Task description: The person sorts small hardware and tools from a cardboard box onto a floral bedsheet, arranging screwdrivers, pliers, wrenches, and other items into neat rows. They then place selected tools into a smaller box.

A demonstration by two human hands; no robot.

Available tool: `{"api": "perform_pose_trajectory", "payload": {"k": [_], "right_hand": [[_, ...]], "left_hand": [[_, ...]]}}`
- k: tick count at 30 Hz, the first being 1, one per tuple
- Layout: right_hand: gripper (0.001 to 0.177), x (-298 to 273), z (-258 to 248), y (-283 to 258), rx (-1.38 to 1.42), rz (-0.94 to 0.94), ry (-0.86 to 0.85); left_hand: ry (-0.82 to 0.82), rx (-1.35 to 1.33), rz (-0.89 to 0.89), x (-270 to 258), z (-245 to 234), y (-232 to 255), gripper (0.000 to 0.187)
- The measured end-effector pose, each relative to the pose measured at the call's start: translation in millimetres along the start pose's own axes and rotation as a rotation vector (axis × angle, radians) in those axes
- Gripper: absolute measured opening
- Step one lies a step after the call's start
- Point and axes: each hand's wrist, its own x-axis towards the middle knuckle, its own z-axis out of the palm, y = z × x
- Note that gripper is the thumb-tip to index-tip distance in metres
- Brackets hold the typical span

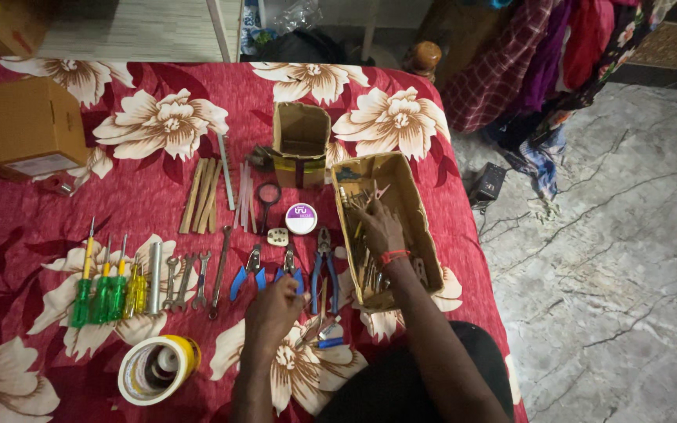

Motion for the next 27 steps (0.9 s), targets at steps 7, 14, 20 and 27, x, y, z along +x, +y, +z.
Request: {"api": "perform_pose_trajectory", "payload": {"k": [7,14,20,27], "right_hand": [[0.021,6,-85,-31,0.452,0.154,0.120],[0.009,0,-124,-97,0.394,-0.549,-0.028],[0.017,-8,-118,-102,0.823,-0.669,-0.419],[0.023,-2,-83,-35,0.528,0.236,-0.404]], "left_hand": [[0.164,-0.433,0.177,3,1,25,0.039],[-0.111,-1.126,0.004,1,1,31,0.046],[-0.105,-0.905,-0.114,12,4,-22,0.032],[-0.332,-0.493,-0.087,27,21,-60,0.015]]}}
